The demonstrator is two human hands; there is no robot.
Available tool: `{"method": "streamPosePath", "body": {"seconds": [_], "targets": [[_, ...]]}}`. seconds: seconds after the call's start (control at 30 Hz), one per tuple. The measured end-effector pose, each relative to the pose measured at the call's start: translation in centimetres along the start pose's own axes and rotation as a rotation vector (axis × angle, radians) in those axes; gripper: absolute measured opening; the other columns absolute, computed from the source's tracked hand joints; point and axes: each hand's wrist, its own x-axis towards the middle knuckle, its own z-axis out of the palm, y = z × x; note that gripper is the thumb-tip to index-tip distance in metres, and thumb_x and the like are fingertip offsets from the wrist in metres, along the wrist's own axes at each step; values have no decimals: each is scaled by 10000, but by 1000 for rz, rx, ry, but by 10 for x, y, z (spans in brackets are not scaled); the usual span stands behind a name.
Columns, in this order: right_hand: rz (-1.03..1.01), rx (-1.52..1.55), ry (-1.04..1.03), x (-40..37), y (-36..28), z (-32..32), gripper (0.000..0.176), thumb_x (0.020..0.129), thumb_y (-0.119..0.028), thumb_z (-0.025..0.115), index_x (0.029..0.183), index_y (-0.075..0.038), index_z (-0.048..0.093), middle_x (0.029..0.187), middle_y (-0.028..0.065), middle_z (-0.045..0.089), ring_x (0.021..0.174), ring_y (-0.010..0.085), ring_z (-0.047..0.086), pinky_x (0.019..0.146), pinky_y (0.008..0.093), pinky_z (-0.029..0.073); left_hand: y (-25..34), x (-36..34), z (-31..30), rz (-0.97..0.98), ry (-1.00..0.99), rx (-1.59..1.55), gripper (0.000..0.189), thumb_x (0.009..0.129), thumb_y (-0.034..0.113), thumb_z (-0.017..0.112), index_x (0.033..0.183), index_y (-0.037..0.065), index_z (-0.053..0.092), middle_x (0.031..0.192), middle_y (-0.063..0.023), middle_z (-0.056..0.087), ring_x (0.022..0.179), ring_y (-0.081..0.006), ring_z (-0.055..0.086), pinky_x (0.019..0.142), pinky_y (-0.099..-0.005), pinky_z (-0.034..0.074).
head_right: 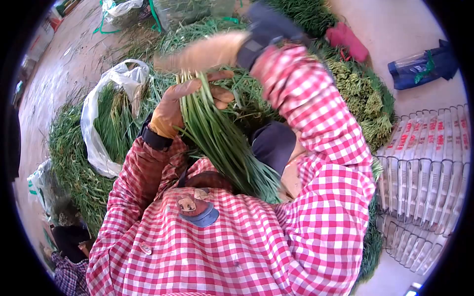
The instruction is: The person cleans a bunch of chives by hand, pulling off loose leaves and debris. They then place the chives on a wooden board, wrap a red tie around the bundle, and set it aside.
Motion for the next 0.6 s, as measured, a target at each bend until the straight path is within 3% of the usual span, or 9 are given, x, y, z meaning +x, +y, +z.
{"method": "streamPosePath", "body": {"seconds": [0.07,0.13,0.17,0.23,0.3,0.33,0.43,0.5,0.6], "targets": [[-58,40,-114,2,14,35,443,919,-471,483,1194,-140,588,1115,126,633,1014,330,589,852,397,473,-10,-3,-22,-74,68,-134,644,887,315,552,1352,-79,345,1054,-189,612,876,-240,644,804,-341,551],[76,77,-10,-1,3,47,397,939,-372,487,1199,-88,582,1120,130,638,1028,255,596,874,339,472,-14,-11,-27,-63,197,-222,558,902,293,538,1301,-76,413,951,-152,620,820,-234,632,776,-360,552],[243,91,156,-9,-11,42,354,964,-264,488,1215,-29,571,1117,120,640,1023,152,602,881,266,473,-12,-14,-28,-39,270,-315,516,912,282,528,1275,-74,443,907,-138,619,802,-234,626,765,-373,552],[363,58,214,-35,-40,47,374,871,-318,648,1110,-31,626,959,74,679,866,146,637,792,292,507,-8,-20,-38,-54,534,-260,360,932,232,484,1142,-55,538,956,-137,645,842,-258,638,815,-396,535],[112,52,130,-57,-59,84,463,754,-403,750,1047,-62,640,812,61,620,742,173,599,710,311,497,-7,-27,-54,-23,469,-342,320,928,219,492,1096,-45,561,977,-139,652,857,-268,642,830,-391,530],[21,-332,94,-61,-67,101,515,711,-412,763,1073,-74,620,766,66,578,745,215,578,701,326,473,-8,-28,-49,-13,539,-280,302,933,218,493,1085,-33,566,965,-146,651,862,-267,643,821,-378,533],[43,-799,207,-66,-64,156,250,760,-251,692,929,-97,591,742,41,538,760,221,554,693,362,429,-12,-28,-39,120,742,-252,215,921,169,523,1008,-24,561,932,-151,643,855,-294,638,812,-419,538],[9,-667,212,-74,-63,157,172,770,-190,667,891,-111,574,731,39,527,732,211,543,658,366,418,-11,-32,-59,188,788,-266,145,924,123,519,960,-15,544,890,-145,629,856,-299,630,800,-438,540],[16,-214,239,-93,-76,158,109,785,-153,666,836,-86,598,696,75,533,678,254,548,619,388,421,27,-55,-71,297,504,-185,204,923,201,522,903,3,568,867,-136,635,809,-252,624,753,-400,526]]}}
